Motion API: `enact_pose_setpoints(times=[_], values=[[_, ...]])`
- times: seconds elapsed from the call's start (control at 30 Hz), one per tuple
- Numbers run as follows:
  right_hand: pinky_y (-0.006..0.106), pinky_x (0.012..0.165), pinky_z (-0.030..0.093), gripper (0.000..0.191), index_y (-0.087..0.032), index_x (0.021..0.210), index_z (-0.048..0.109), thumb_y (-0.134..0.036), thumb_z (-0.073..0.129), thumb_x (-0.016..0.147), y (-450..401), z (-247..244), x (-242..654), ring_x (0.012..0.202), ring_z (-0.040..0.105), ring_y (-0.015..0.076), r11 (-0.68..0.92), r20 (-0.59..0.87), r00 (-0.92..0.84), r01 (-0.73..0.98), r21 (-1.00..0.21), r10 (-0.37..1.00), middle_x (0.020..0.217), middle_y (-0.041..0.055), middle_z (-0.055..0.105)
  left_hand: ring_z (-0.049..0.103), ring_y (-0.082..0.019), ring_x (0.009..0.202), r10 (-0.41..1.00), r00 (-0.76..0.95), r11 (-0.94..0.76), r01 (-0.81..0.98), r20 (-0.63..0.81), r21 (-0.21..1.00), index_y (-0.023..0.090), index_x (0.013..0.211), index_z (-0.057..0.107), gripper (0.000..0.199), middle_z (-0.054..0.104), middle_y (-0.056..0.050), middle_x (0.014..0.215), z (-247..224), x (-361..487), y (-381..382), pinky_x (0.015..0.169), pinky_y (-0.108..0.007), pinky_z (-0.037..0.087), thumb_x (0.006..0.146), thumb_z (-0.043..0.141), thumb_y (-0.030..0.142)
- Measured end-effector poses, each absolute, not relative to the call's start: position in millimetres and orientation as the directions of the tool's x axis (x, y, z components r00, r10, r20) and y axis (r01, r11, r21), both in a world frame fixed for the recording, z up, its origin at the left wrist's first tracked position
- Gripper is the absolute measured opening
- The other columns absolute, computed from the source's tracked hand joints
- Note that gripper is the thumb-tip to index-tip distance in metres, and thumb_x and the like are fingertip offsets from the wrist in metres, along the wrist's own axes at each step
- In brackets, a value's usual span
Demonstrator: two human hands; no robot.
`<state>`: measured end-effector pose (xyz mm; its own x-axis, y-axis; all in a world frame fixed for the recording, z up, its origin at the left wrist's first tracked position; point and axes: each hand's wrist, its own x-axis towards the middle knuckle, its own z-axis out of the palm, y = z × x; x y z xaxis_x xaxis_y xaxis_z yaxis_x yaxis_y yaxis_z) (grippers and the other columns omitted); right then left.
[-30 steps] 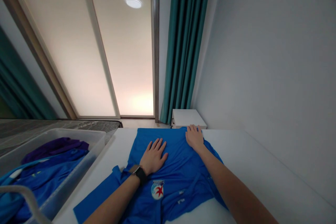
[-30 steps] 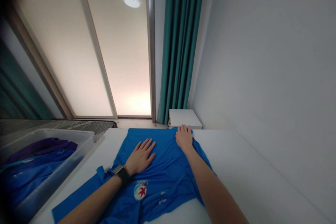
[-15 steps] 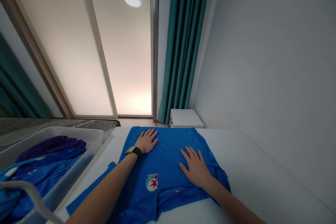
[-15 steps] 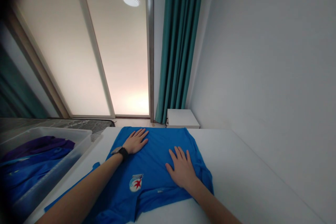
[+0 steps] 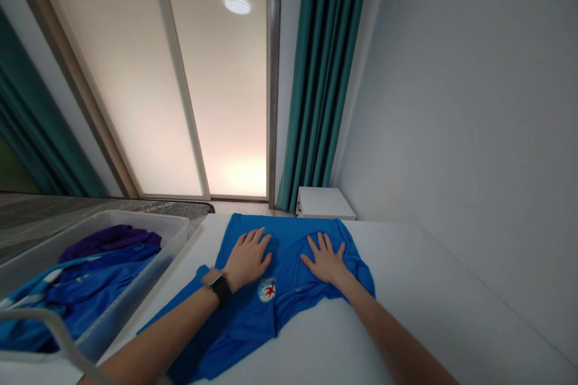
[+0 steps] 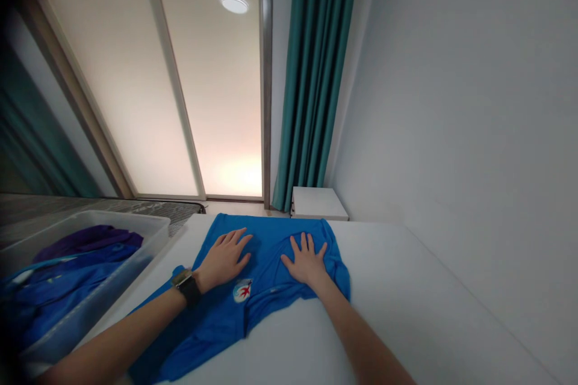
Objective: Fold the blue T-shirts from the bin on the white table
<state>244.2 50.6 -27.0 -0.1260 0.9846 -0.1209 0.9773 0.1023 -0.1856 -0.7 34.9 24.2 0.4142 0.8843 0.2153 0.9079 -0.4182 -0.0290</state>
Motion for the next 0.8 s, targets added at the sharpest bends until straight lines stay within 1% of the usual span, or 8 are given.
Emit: enact_pose_setpoints(times=[0.1, 0.17, 0.27, 0.37, 0.47, 0.53, 0.67, 0.8], values=[[0.074, 0.104, -0.002, 0.073, -0.024, 0.154, 0.017, -0.065, 0.024, 0.094, 70, -27, 240, 0.147, 0.002, 0.0338, 0.107, -0.116, -0.133, 0.973, -0.204, 0.984, 0.161, 0.0147, 0.009, 0.044, -0.03, 0.128, 0.886, 0.421, -0.429, 0.903, 0.193, 0.002, 0.026, 0.135, 0.051, 0.045, 0.051, -0.012, 0.138, 23, -5, 0, 0.105, -0.047, 0.036, 0.093, 0.044, 0.043], [0.071, 0.108, 0.004, 0.068, -0.021, 0.152, 0.028, -0.059, 0.029, 0.095, 74, -25, 240, 0.147, 0.009, 0.0336, 0.143, -0.033, -0.156, 0.957, -0.251, 0.987, 0.16, 0.0153, 0.017, 0.049, -0.03, 0.124, 0.901, 0.397, -0.407, 0.913, 0.173, 0.027, 0.025, 0.135, 0.051, 0.047, 0.056, -0.013, 0.128, 13, -10, -16, 0.103, -0.049, 0.038, 0.096, 0.038, 0.048], [0.052, 0.112, 0.023, 0.048, -0.015, 0.135, 0.052, -0.035, 0.029, 0.098, 67, -20, 246, 0.139, 0.031, 0.0283, 0.22, 0.237, -0.14, 0.911, -0.35, 0.961, 0.15, 0.0156, 0.04, 0.041, -0.032, 0.133, 0.906, 0.384, -0.399, 0.915, 0.176, 0.058, 0.025, 0.139, 0.049, 0.052, 0.053, -0.013, 0.134, -5, -25, -21, 0.11, -0.054, 0.031, 0.097, 0.035, 0.052], [0.037, 0.103, 0.037, 0.042, -0.015, 0.114, 0.064, -0.021, 0.027, 0.095, 47, -17, 255, 0.118, 0.05, 0.0223, 0.269, 0.362, -0.124, 0.883, -0.384, 0.924, 0.124, 0.0129, 0.06, 0.033, -0.03, 0.14, 0.881, 0.431, -0.454, 0.886, 0.195, 0.091, 0.029, 0.143, 0.045, 0.052, 0.048, -0.008, 0.143, -15, -43, -3, 0.115, -0.055, 0.024, 0.098, 0.034, 0.053], [0.037, 0.094, 0.042, 0.035, -0.02, 0.099, 0.067, -0.02, 0.032, 0.094, 18, -18, 263, 0.101, 0.057, 0.0221, 0.367, 0.405, -0.205, 0.85, -0.377, 0.891, 0.103, 0.0093, 0.065, 0.031, -0.027, 0.142, 0.856, 0.491, -0.511, 0.852, 0.159, 0.119, 0.027, 0.143, 0.046, 0.051, 0.047, -0.007, 0.145, -13, -56, 23, 0.117, -0.051, 0.024, 0.099, 0.031, 0.05], [0.038, 0.091, 0.044, 0.035, -0.02, 0.102, 0.066, -0.021, 0.031, 0.096, -3, -22, 268, 0.098, 0.058, 0.0222, 0.423, 0.416, -0.26, 0.829, -0.367, 0.871, 0.1, 0.0088, 0.065, 0.03, -0.026, 0.142, 0.84, 0.522, -0.54, 0.832, 0.148, 0.131, 0.027, 0.143, 0.045, 0.051, 0.046, -0.006, 0.147, -9, -58, 36, 0.117, -0.049, 0.024, 0.1, 0.03, 0.049], [0.04, 0.091, 0.046, 0.042, -0.016, 0.134, 0.049, -0.034, 0.035, 0.098, -39, -30, 284, 0.1, 0.059, 0.0243, 0.38, 0.36, -0.24, 0.836, -0.397, 0.902, 0.107, 0.0113, 0.064, 0.036, -0.024, 0.139, 0.834, 0.516, -0.547, 0.821, 0.197, 0.165, 0.023, 0.139, 0.05, 0.048, 0.05, -0.007, 0.144, 5, -56, 32, 0.117, -0.047, 0.026, 0.101, 0.029, 0.045], [0.045, 0.1, 0.043, 0.047, -0.017, 0.131, 0.052, -0.042, 0.051, 0.091, -61, -32, 300, 0.115, 0.055, 0.0283, 0.375, 0.295, -0.275, 0.85, -0.371, 0.915, 0.122, 0.0137, 0.061, 0.048, -0.026, 0.127, 0.824, 0.518, -0.564, 0.79, 0.231, 0.239, 0.023, 0.13, 0.056, 0.044, 0.052, -0.01, 0.137, 21, -60, -2, 0.109, -0.044, 0.039, 0.097, 0.041, 0.047]])
